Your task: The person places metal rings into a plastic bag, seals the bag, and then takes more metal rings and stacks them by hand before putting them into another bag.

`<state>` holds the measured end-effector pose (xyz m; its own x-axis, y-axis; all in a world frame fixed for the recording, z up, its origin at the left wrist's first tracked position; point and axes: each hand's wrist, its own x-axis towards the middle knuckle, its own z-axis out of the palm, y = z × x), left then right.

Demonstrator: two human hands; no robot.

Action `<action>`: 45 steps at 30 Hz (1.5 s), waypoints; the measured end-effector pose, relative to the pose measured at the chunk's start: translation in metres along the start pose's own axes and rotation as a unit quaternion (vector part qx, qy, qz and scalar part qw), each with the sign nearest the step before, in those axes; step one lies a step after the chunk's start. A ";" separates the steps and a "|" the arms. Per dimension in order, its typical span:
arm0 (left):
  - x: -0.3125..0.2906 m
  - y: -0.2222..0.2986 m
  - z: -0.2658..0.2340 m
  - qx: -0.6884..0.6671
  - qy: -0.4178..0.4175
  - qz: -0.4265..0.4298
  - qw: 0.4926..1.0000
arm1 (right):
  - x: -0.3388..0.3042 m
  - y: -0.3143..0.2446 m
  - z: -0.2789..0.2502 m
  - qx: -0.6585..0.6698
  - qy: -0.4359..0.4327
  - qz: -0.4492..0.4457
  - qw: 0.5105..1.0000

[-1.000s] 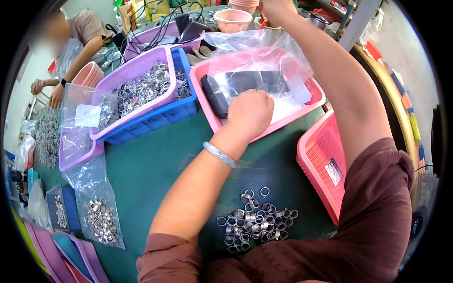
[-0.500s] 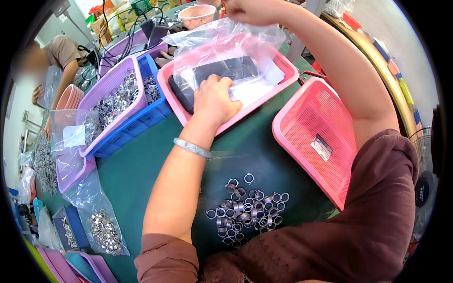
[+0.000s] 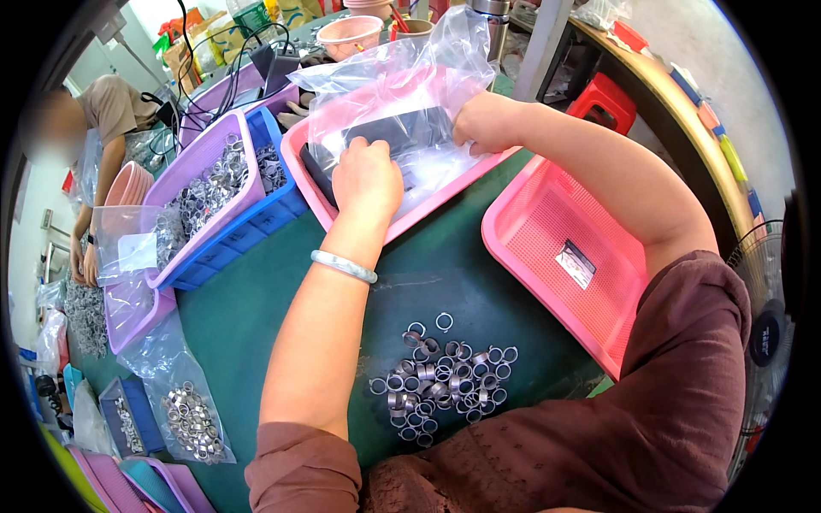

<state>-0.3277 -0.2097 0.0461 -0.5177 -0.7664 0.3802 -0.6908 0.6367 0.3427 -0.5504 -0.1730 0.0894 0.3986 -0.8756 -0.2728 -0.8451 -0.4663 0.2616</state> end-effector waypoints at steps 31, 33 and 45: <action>-0.003 0.002 -0.007 -0.004 -0.130 0.099 0.987 | -0.043 0.012 -0.058 0.474 0.146 0.028 0.868; -0.003 0.001 -0.004 -0.018 -0.102 0.086 0.991 | -0.057 0.015 -0.075 0.498 0.159 0.085 0.848; -0.021 -0.007 -0.108 -0.789 -0.147 0.023 0.596 | -0.091 -0.055 -0.094 0.659 0.281 0.098 0.691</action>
<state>-0.2579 -0.1887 0.1289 -0.7442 -0.5790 0.3330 0.5422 -0.2326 0.8074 -0.5062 -0.0796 0.1871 -0.0066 -0.9890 0.1480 -0.3447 -0.1366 -0.9287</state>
